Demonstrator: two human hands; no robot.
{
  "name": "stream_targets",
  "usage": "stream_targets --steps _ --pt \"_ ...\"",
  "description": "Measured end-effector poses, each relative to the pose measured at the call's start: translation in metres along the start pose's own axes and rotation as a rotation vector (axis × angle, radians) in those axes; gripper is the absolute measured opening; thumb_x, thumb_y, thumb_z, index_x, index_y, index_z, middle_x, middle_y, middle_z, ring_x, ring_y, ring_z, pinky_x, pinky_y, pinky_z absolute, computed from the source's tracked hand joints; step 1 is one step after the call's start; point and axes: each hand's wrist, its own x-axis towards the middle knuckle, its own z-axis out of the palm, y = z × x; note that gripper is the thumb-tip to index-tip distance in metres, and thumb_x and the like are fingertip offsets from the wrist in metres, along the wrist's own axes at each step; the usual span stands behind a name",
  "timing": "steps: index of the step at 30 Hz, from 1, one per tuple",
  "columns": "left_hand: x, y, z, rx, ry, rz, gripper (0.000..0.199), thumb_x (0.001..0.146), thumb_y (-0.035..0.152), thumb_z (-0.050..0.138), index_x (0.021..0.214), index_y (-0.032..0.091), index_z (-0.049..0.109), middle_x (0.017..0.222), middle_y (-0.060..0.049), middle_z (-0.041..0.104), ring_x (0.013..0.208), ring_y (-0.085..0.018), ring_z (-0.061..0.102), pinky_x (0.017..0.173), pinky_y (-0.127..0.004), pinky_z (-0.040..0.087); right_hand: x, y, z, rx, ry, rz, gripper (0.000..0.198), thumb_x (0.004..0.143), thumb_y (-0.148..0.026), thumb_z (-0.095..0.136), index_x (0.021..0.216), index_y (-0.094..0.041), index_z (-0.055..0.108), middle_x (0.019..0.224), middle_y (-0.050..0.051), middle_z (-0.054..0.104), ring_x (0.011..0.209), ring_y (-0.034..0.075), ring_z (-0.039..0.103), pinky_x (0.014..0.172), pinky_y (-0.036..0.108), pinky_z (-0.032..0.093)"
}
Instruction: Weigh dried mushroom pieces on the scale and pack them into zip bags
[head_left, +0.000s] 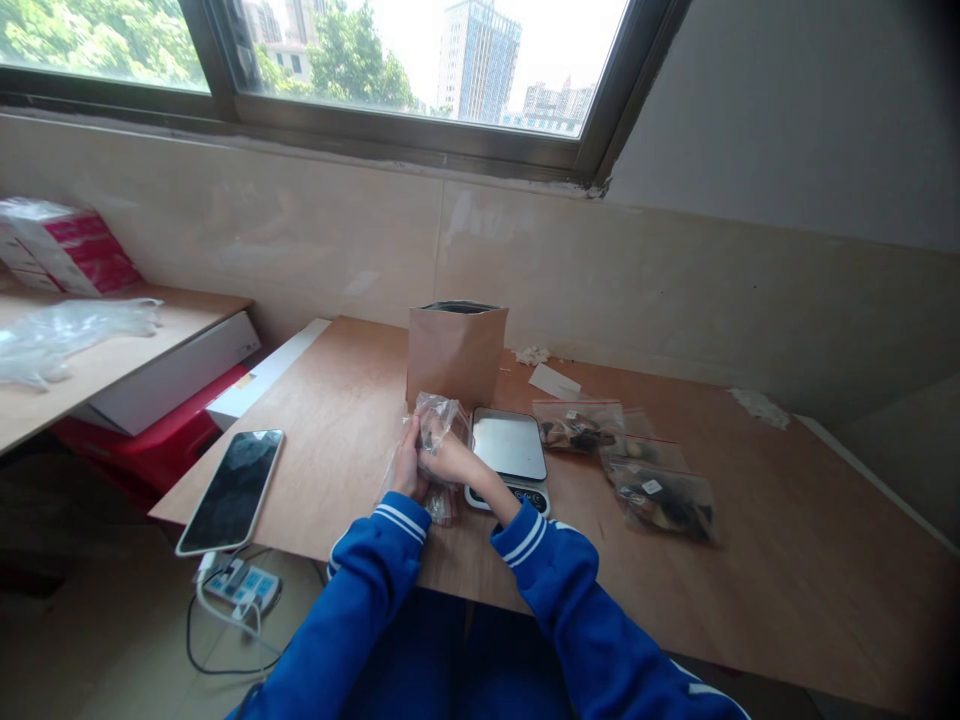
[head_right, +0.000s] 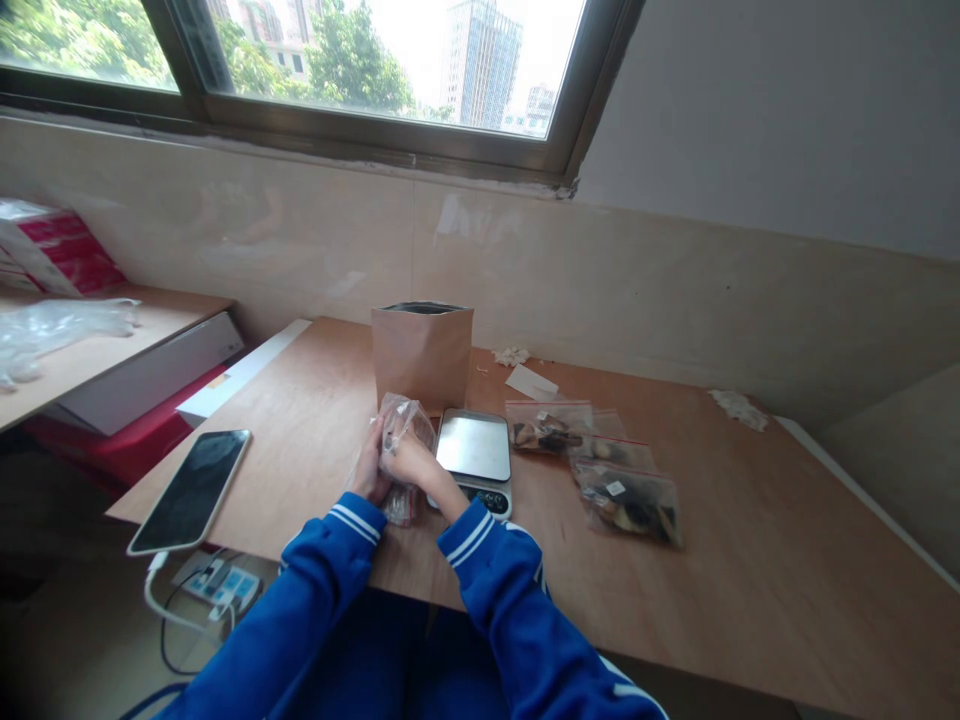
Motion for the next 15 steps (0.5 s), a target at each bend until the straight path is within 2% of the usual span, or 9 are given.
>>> stream_targets --steps 3,6,9,15 --pt "0.001 -0.001 -0.001 -0.021 0.002 -0.005 0.04 0.089 0.037 0.057 0.124 0.018 0.062 0.125 -0.009 0.066 0.117 -0.019 0.061 0.101 -0.03 0.047 -0.001 0.002 -0.002 -0.037 0.008 -0.021 0.057 0.082 -0.01 0.047 0.138 -0.011 0.039 0.14 0.019 0.047 0.133 0.028 0.042 0.111 0.044 0.034" --pt "0.002 -0.001 -0.001 -0.044 0.0 -0.018 0.042 0.091 0.038 0.055 0.127 0.018 0.06 0.124 -0.009 0.066 0.116 -0.02 0.062 0.1 -0.031 0.048 -0.004 0.003 -0.011 -0.088 0.064 -0.018 0.039 0.085 -0.014 0.045 0.123 -0.009 0.049 0.129 0.02 0.051 0.126 0.029 0.045 0.106 0.045 0.037" --pt "0.0 0.0 0.001 -0.043 -0.006 -0.008 0.041 0.091 0.037 0.053 0.127 0.017 0.059 0.121 -0.01 0.067 0.115 -0.02 0.062 0.098 -0.03 0.05 -0.009 -0.001 -0.025 -0.072 0.095 -0.059 0.023 0.087 -0.02 0.048 0.108 -0.013 0.052 0.114 0.014 0.055 0.112 0.025 0.052 0.099 0.041 0.042" --pt "-0.006 0.005 0.008 -0.008 -0.009 -0.014 0.039 0.092 0.04 0.052 0.122 0.018 0.061 0.116 -0.011 0.068 0.107 -0.023 0.065 0.088 -0.034 0.055 -0.023 -0.012 -0.058 0.024 0.057 -0.154 0.021 0.088 -0.025 0.052 0.109 -0.018 0.051 0.107 0.007 0.054 0.099 0.018 0.054 0.093 0.033 0.043"
